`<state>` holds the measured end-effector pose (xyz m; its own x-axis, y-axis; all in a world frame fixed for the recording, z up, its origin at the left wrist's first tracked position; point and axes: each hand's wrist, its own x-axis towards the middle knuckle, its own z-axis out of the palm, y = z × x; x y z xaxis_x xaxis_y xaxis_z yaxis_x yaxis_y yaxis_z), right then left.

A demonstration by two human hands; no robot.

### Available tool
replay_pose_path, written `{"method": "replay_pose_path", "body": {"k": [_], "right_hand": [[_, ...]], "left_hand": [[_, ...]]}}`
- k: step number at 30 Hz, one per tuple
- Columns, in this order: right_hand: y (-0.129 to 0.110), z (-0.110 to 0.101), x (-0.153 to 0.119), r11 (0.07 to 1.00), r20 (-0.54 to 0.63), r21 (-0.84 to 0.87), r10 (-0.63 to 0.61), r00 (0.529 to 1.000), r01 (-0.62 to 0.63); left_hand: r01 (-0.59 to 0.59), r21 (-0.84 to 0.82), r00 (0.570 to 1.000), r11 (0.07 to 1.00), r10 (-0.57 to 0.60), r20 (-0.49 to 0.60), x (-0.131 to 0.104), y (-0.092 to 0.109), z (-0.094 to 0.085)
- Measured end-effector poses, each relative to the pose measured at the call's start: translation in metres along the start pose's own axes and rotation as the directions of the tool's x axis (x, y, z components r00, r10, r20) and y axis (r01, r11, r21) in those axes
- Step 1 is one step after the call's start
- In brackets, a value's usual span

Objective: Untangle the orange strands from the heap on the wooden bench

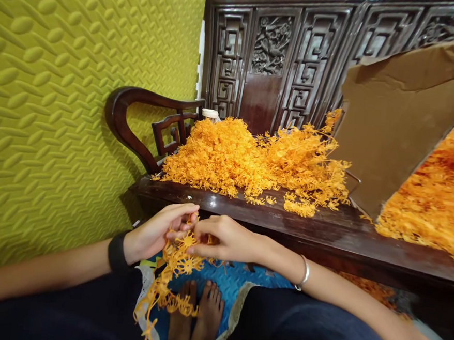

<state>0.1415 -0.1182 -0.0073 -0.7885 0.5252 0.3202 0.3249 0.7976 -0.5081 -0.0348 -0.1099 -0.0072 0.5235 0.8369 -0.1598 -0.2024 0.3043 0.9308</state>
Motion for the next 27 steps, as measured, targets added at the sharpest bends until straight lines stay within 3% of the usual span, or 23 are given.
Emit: {"method": "replay_pose_path", "body": {"k": [5,9,15,18,23,27], "right_hand": [[-0.002,-0.016,-0.006,0.995,-0.089,0.065,-0.063,0.994,0.069],[-0.001,-0.019,-0.008,0.993,-0.057,0.103,-0.049,0.997,0.054],[-0.010,-0.012,0.002,0.985,-0.030,-0.169,0.023,0.999,-0.028],[-0.015,-0.012,0.005,0.984,-0.030,-0.179,-0.011,1.000,0.005],[-0.014,-0.019,0.000,1.000,-0.023,-0.022,-0.015,1.000,0.014],[-0.010,-0.022,-0.008,0.979,0.002,0.171,0.111,0.994,-0.109]], "left_hand": [[0.016,-0.025,1.000,1.000,-0.016,-0.014,-0.001,0.002,0.002],[-0.008,0.008,0.999,1.000,0.008,0.037,0.000,0.002,0.002],[-0.036,-0.016,0.999,0.999,0.035,-0.030,0.006,-0.005,0.002],[-0.051,-0.036,0.998,0.998,0.050,-0.036,0.007,-0.007,0.003],[-0.017,-0.005,0.995,1.000,0.018,0.101,0.000,-0.001,-0.001],[0.046,-0.012,0.970,0.999,-0.042,0.239,-0.005,0.004,-0.004]]}}
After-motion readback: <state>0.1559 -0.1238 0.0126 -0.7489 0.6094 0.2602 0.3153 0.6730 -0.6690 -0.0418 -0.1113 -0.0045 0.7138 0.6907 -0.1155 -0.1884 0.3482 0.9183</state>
